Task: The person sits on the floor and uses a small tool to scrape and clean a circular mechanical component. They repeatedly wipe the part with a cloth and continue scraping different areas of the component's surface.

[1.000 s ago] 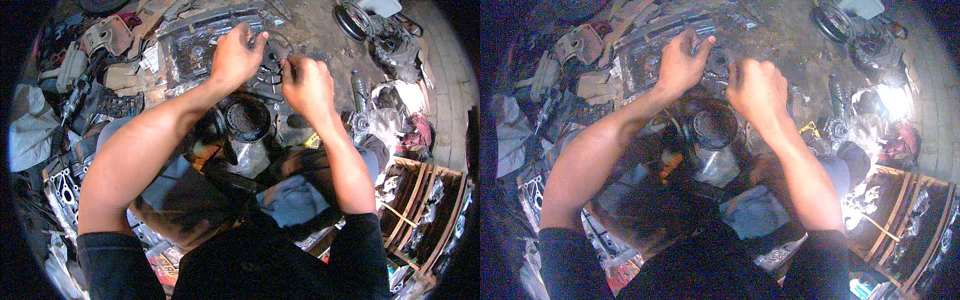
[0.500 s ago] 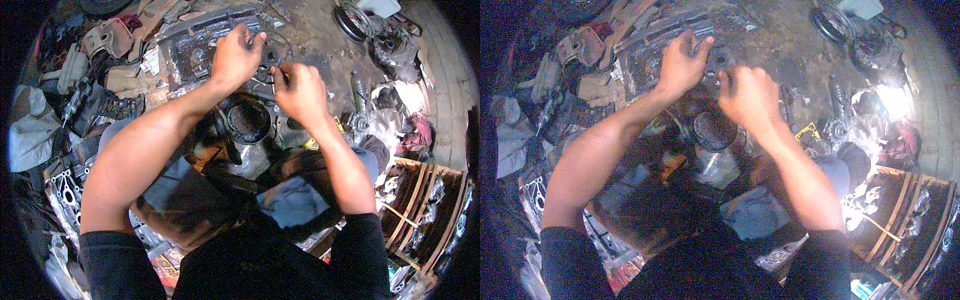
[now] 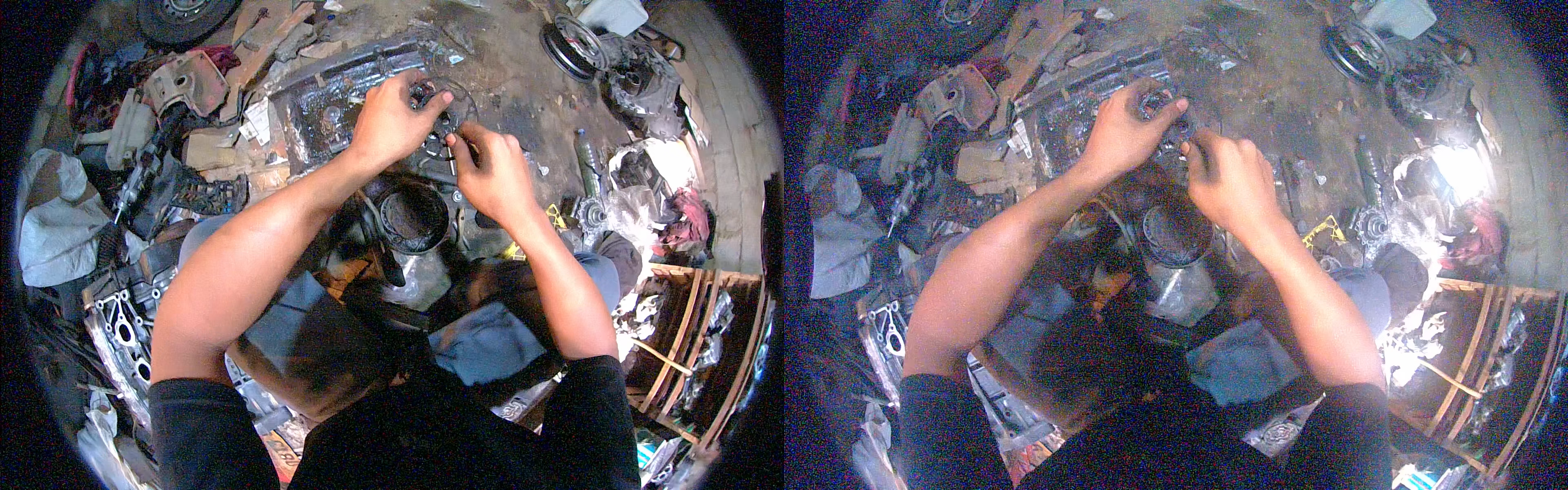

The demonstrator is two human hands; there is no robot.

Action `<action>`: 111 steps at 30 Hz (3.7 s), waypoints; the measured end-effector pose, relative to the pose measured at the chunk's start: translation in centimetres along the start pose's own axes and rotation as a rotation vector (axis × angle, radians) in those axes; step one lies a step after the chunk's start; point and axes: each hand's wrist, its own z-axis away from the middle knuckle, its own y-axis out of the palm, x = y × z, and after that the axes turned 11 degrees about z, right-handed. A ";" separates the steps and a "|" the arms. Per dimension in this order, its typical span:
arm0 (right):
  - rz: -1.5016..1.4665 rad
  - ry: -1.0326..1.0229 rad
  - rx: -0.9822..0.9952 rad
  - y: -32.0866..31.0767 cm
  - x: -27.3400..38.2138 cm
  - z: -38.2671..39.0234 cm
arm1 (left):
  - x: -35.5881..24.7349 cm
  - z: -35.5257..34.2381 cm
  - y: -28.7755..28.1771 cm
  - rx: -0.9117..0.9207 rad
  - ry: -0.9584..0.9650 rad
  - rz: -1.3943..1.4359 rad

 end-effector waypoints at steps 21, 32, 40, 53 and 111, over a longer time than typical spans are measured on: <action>-0.238 -0.008 -0.450 -0.9 -2.3 -0.9 | -3.7 1.7 -0.7 0.075 -0.300 0.475; -0.222 -0.001 -0.366 -1.3 -3.1 -0.2 | -5.5 0.0 -3.0 0.104 -0.454 0.622; -0.091 -0.075 -0.191 0.0 -2.9 0.2 | -5.6 1.4 -4.3 0.150 -0.535 0.317; 0.070 -0.067 -0.071 0.4 -0.6 -1.1 | -4.2 1.8 -4.5 0.177 -0.516 0.154; -0.360 0.731 0.316 17.6 -29.3 17.3 | -7.8 11.9 7.6 0.146 -0.197 0.537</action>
